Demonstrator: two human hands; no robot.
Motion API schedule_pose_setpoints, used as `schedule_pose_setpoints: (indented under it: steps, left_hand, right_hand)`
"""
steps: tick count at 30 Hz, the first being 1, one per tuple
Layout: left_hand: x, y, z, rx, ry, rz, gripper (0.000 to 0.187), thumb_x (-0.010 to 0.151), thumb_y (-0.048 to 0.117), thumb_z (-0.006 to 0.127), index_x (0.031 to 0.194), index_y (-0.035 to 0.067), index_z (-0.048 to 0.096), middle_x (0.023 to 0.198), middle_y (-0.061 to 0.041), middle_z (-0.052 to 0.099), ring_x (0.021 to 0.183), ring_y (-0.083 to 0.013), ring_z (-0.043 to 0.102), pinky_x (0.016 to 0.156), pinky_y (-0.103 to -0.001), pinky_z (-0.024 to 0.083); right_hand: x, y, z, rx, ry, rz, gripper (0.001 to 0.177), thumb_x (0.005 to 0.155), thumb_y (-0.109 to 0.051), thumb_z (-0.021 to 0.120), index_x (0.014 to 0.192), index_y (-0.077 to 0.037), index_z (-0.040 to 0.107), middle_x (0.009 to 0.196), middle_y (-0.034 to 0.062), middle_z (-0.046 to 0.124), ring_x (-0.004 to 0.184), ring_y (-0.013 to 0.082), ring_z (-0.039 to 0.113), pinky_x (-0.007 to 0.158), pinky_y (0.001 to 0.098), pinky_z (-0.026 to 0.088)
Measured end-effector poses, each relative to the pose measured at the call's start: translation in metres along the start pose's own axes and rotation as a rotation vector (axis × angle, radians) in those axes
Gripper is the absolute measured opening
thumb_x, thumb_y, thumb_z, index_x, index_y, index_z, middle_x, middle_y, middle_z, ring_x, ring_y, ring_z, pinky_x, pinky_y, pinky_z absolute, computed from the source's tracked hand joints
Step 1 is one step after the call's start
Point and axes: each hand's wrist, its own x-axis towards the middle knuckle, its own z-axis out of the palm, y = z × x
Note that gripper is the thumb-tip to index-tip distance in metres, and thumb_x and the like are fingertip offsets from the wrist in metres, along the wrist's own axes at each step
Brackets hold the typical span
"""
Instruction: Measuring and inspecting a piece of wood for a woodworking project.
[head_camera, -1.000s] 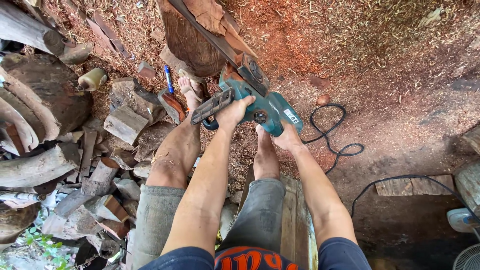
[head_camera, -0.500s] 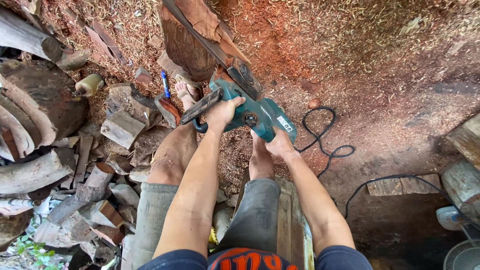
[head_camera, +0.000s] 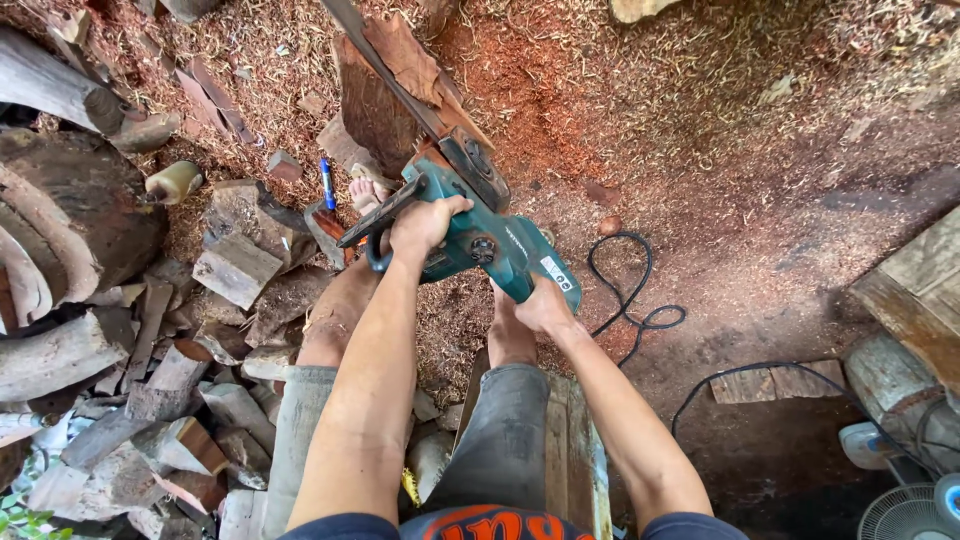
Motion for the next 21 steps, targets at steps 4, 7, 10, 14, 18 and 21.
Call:
schedule_pose_setpoints:
  steps: [4, 7, 10, 14, 18, 21]
  left_hand:
    - [-0.019, 0.006, -0.019, -0.028, -0.039, -0.014, 0.070, 0.068, 0.070, 0.064, 0.091, 0.005, 0.082, 0.077, -0.013, 0.075, 0.090, -0.0263, 0.077, 0.086, -0.036, 0.052]
    - [-0.022, 0.008, -0.026, -0.036, -0.022, -0.021, 0.069, 0.068, 0.070, 0.064, 0.088, 0.007, 0.082, 0.073, -0.011, 0.075, 0.087, -0.0248, 0.075, 0.086, -0.036, 0.049]
    - [-0.026, 0.012, -0.034, -0.037, -0.001, -0.023, 0.068, 0.068, 0.070, 0.066, 0.087, 0.007, 0.081, 0.072, -0.011, 0.075, 0.087, -0.0233, 0.073, 0.088, -0.036, 0.047]
    - [-0.036, 0.015, -0.046, -0.063, -0.012, -0.033, 0.067, 0.067, 0.069, 0.066, 0.085, 0.007, 0.082, 0.071, -0.012, 0.074, 0.087, -0.0235, 0.075, 0.088, -0.036, 0.051]
    - [-0.042, 0.018, -0.053, -0.065, 0.000, -0.025, 0.066, 0.066, 0.068, 0.067, 0.085, 0.007, 0.082, 0.072, -0.011, 0.075, 0.089, -0.0228, 0.077, 0.087, -0.035, 0.053]
    - [-0.042, 0.016, -0.049, -0.054, 0.003, -0.034, 0.067, 0.067, 0.069, 0.067, 0.087, 0.006, 0.081, 0.078, -0.010, 0.077, 0.093, -0.0233, 0.076, 0.088, -0.036, 0.054]
  right_hand:
    - [-0.018, -0.023, -0.005, 0.000, -0.027, 0.005, 0.058, 0.074, -0.006, 0.065, 0.132, -0.004, 0.060, 0.115, 0.0277, 0.071, 0.113, 0.0394, 0.069, 0.099, 0.0437, 0.055]
    - [-0.022, -0.027, -0.004, 0.024, -0.040, 0.009, 0.062, 0.072, -0.003, 0.064, 0.134, -0.005, 0.058, 0.115, 0.0259, 0.071, 0.110, 0.0379, 0.071, 0.098, 0.0431, 0.056]
    - [-0.029, -0.034, -0.006, -0.007, -0.042, 0.020, 0.062, 0.074, -0.010, 0.071, 0.134, -0.005, 0.058, 0.114, 0.0252, 0.072, 0.109, 0.0376, 0.071, 0.098, 0.0435, 0.056]
    - [-0.033, -0.032, 0.000, -0.021, 0.017, -0.006, 0.060, 0.074, -0.029, 0.084, 0.125, -0.003, 0.064, 0.111, 0.0239, 0.074, 0.109, 0.0363, 0.072, 0.097, 0.0445, 0.055]
    - [-0.045, -0.035, 0.010, -0.002, 0.120, -0.056, 0.067, 0.072, -0.042, 0.088, 0.120, -0.002, 0.064, 0.107, 0.0238, 0.075, 0.104, 0.0369, 0.073, 0.092, 0.0449, 0.056]
    - [-0.045, -0.028, 0.016, -0.011, 0.216, -0.113, 0.073, 0.071, -0.044, 0.090, 0.120, 0.001, 0.061, 0.105, 0.0260, 0.074, 0.102, 0.0398, 0.072, 0.089, 0.0464, 0.056]
